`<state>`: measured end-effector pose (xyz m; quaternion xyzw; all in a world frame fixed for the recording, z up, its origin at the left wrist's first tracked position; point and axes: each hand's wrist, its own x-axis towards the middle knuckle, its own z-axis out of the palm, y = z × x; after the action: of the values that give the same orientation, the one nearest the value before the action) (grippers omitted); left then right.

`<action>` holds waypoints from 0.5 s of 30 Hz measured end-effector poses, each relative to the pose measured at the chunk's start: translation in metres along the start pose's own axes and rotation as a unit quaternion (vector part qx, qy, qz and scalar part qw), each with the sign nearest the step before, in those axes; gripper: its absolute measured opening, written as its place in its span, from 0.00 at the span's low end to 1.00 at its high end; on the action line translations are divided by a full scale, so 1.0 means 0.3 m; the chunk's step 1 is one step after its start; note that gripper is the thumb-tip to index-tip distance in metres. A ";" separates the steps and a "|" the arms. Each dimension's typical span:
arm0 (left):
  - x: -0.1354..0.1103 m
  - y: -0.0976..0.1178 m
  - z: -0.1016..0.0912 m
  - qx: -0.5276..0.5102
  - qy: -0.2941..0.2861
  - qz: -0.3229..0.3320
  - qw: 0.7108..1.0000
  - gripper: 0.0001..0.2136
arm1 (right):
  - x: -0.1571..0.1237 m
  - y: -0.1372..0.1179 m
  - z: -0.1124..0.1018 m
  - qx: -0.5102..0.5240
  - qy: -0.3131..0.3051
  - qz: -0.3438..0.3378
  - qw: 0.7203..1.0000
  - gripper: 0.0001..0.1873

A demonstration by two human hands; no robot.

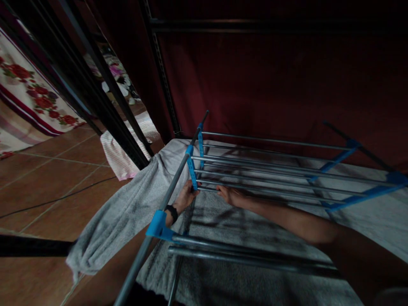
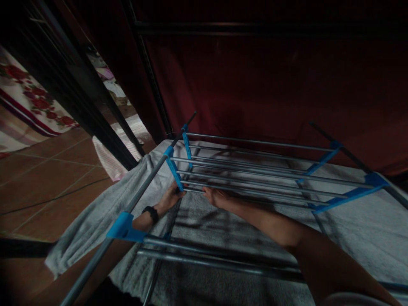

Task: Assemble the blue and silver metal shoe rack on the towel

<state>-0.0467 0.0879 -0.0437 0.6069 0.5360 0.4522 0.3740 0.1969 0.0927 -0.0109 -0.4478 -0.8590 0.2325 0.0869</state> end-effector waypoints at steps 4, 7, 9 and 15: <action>-0.003 0.003 0.002 -0.003 0.001 0.003 1.000 0.08 | -0.003 -0.005 -0.005 -0.007 0.000 -0.011 1.000 0.13; -0.005 0.009 0.002 0.003 0.001 0.007 1.000 0.07 | -0.001 -0.009 -0.008 -0.020 -0.003 -0.023 1.000 0.13; -0.005 0.012 0.002 0.006 0.001 0.009 1.000 0.07 | 0.001 -0.014 -0.010 -0.033 -0.005 -0.024 0.999 0.13; -0.004 0.008 0.002 0.012 -0.004 0.017 1.000 0.07 | 0.007 -0.023 -0.011 -0.063 -0.014 -0.016 0.998 0.15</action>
<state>-0.0455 0.0863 -0.0418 0.6221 0.5292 0.4500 0.3612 0.1918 0.0922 -0.0048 -0.4357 -0.8800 0.1825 0.0499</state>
